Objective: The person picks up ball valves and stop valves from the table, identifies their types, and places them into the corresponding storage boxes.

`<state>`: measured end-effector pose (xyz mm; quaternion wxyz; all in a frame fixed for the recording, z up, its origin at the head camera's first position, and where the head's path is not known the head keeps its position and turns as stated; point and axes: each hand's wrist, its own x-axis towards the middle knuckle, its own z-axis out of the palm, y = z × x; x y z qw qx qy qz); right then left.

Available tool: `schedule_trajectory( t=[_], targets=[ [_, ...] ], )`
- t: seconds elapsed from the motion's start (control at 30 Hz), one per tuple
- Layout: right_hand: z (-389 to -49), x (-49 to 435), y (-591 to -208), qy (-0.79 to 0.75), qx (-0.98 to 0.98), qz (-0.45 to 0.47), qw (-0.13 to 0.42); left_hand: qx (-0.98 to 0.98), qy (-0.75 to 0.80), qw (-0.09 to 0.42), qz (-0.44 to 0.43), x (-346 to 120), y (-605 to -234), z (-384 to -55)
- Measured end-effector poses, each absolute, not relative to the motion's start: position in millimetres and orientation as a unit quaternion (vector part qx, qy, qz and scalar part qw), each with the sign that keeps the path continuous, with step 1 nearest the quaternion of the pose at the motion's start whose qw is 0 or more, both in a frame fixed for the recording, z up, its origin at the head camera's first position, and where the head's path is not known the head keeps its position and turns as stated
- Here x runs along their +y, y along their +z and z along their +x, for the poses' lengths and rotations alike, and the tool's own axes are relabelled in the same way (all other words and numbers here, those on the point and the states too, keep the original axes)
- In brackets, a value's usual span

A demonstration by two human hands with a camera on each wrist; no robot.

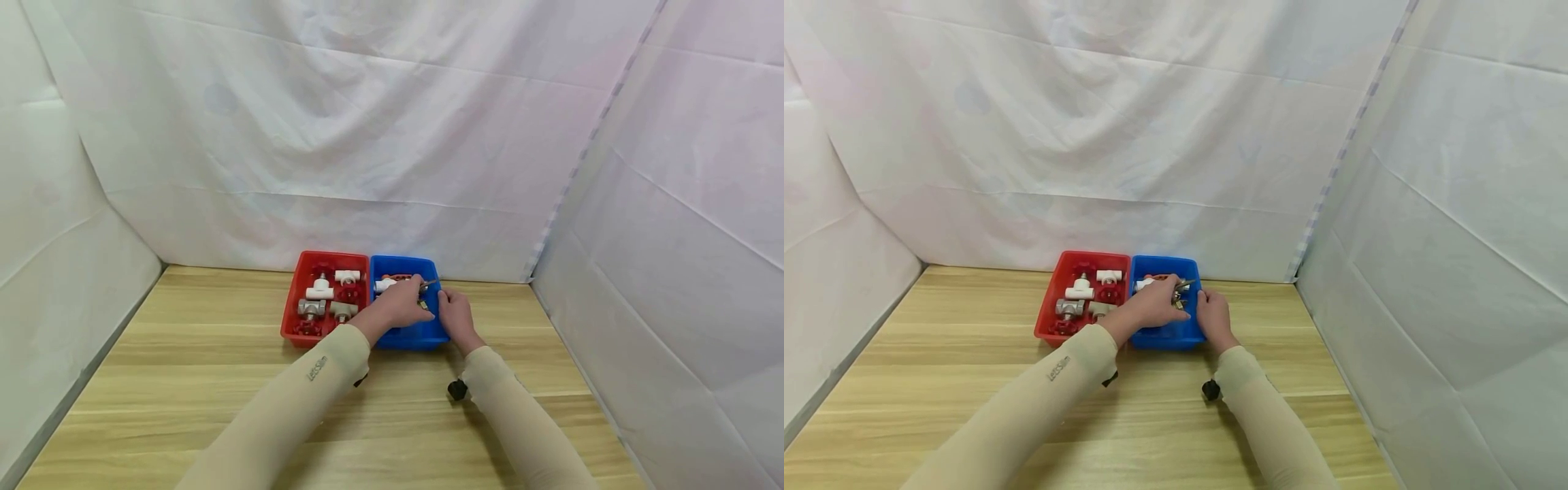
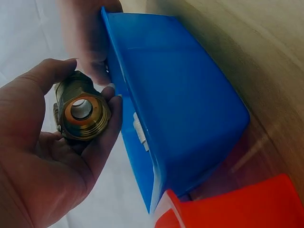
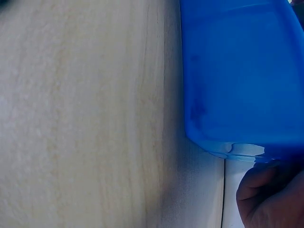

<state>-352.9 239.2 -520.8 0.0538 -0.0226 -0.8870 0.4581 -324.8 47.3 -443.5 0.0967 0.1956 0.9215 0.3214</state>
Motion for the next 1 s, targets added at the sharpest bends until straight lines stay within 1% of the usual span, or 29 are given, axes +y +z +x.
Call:
schedule_trajectory(
  t=[0.27, 0.5, 0.7, 0.87, 1.0],
  targets=[
    [-352.7, 238.5, -520.0, 0.460, -0.886, -0.021, 0.060, 0.924, 0.299, 0.137, 0.196, 56.5, -449.2, -330.2],
    [-352.6, 235.5, -520.3, 0.464, -0.883, -0.021, 0.069, 0.939, 0.260, 0.136, 0.180, 66.0, -447.9, -329.9],
    [-353.9, 234.8, -521.9, 0.464, -0.883, -0.022, 0.069, 0.952, 0.212, 0.153, 0.157, 73.6, -442.1, -329.9],
    [-353.1, 235.0, -521.1, 0.465, -0.882, -0.020, 0.073, 0.950, 0.215, 0.170, 0.146, 74.2, -441.1, -331.5],
    [-352.7, 235.2, -520.3, 0.463, -0.883, -0.018, 0.071, 0.946, 0.221, 0.174, 0.159, 72.3, -441.7, -332.3]
  ],
)
